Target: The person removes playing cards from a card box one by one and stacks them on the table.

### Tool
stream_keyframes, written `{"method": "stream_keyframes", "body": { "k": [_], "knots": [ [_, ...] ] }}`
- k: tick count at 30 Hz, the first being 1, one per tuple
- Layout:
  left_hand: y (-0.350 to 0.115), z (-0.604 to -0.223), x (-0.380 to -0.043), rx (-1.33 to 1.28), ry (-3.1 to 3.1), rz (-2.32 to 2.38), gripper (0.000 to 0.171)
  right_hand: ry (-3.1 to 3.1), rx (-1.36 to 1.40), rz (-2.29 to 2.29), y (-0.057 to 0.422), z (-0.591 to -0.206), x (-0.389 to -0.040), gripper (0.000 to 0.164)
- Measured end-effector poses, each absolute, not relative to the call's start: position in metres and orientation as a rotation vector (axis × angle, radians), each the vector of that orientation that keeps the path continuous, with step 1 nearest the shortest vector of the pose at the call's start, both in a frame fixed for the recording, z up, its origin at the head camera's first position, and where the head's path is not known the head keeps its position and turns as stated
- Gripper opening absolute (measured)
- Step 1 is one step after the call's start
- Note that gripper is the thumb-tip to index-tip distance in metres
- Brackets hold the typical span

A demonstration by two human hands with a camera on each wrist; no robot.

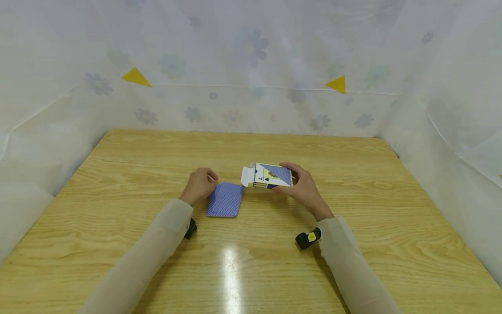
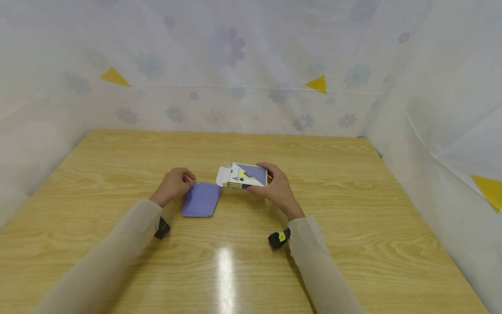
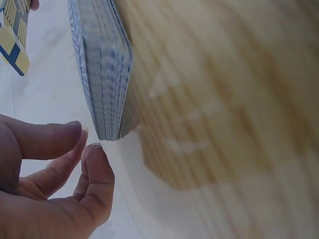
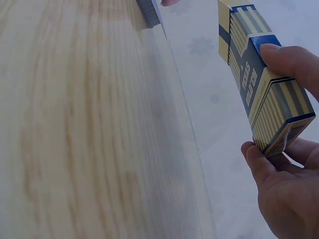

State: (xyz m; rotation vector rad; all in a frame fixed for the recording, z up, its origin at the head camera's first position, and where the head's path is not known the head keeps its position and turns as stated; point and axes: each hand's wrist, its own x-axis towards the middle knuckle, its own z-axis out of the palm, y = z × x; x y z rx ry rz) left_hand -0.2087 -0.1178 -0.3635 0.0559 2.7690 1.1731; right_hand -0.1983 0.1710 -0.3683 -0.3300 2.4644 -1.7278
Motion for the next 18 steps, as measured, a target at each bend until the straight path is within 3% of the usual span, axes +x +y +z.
{"method": "stream_keyframes", "body": {
  "k": [11,18],
  "knots": [
    [-0.1155,-0.3606,-0.2095,0.032,2.756,1.193,0.021,2.464,-0.325,-1.715,0.1705,-0.3697,-0.1994,0.074],
    [-0.1149,-0.3631,-0.2107,0.029,2.728,1.126,0.033,2.462,-0.335,-1.720,0.1697,-0.3713,-0.2004,0.075]
  ]
}}
